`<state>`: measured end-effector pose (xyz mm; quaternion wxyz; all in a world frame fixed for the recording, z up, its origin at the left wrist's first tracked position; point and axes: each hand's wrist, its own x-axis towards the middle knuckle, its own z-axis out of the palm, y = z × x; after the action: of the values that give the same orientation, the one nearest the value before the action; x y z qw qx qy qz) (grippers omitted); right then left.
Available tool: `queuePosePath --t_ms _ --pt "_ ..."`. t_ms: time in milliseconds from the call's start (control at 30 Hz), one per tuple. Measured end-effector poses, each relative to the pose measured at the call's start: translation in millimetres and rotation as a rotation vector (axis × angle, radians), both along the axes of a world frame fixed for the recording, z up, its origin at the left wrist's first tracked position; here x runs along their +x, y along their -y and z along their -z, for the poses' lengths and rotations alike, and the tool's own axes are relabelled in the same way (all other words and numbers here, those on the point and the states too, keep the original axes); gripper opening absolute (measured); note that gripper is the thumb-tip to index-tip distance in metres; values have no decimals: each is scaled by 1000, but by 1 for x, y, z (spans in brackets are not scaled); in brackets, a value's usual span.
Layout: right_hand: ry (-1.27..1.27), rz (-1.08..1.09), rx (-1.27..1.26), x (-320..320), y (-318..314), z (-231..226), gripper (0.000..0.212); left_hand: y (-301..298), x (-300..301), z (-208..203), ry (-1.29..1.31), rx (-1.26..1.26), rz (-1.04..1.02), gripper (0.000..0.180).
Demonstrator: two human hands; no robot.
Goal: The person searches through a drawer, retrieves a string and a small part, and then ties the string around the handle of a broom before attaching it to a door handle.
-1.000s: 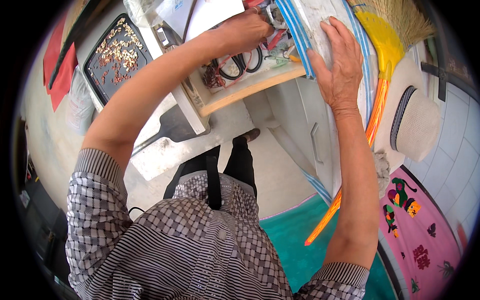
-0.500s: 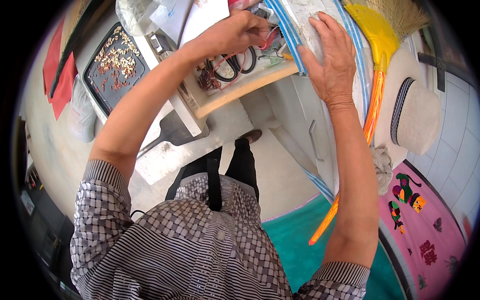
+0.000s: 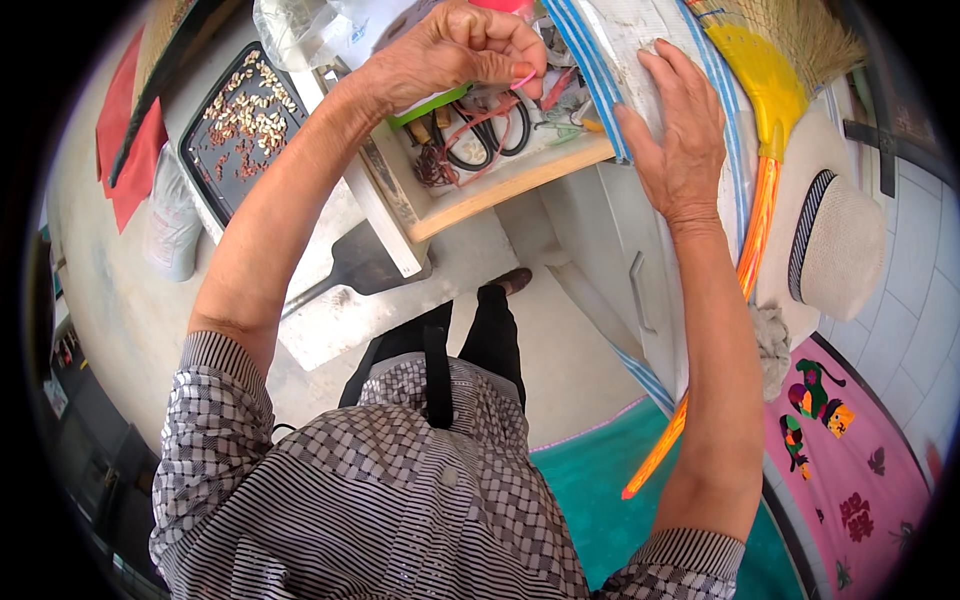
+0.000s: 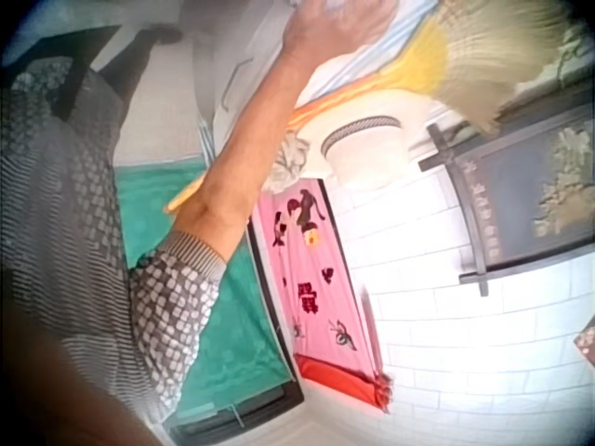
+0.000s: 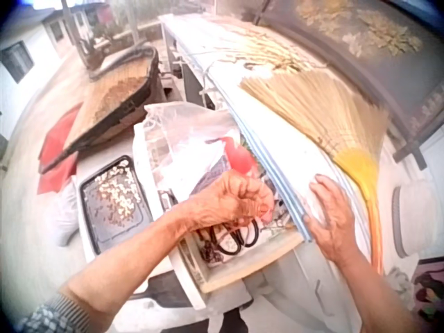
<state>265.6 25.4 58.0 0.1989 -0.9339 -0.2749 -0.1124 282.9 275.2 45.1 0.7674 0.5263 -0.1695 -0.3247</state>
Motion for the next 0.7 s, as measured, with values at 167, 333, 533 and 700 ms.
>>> queuePosePath --t_ms 167,333,533,700 --pt "-3 0 2 1 3 2 50 2 4 0 88 25 -50 9" --pt "2 -7 -24 0 0 0 48 5 14 27 656 328 -271 8" --pt "-14 8 -31 -2 0 -2 48 0 24 32 995 672 -156 5" --pt "1 11 -2 0 0 0 50 -4 31 34 1152 734 -137 9"
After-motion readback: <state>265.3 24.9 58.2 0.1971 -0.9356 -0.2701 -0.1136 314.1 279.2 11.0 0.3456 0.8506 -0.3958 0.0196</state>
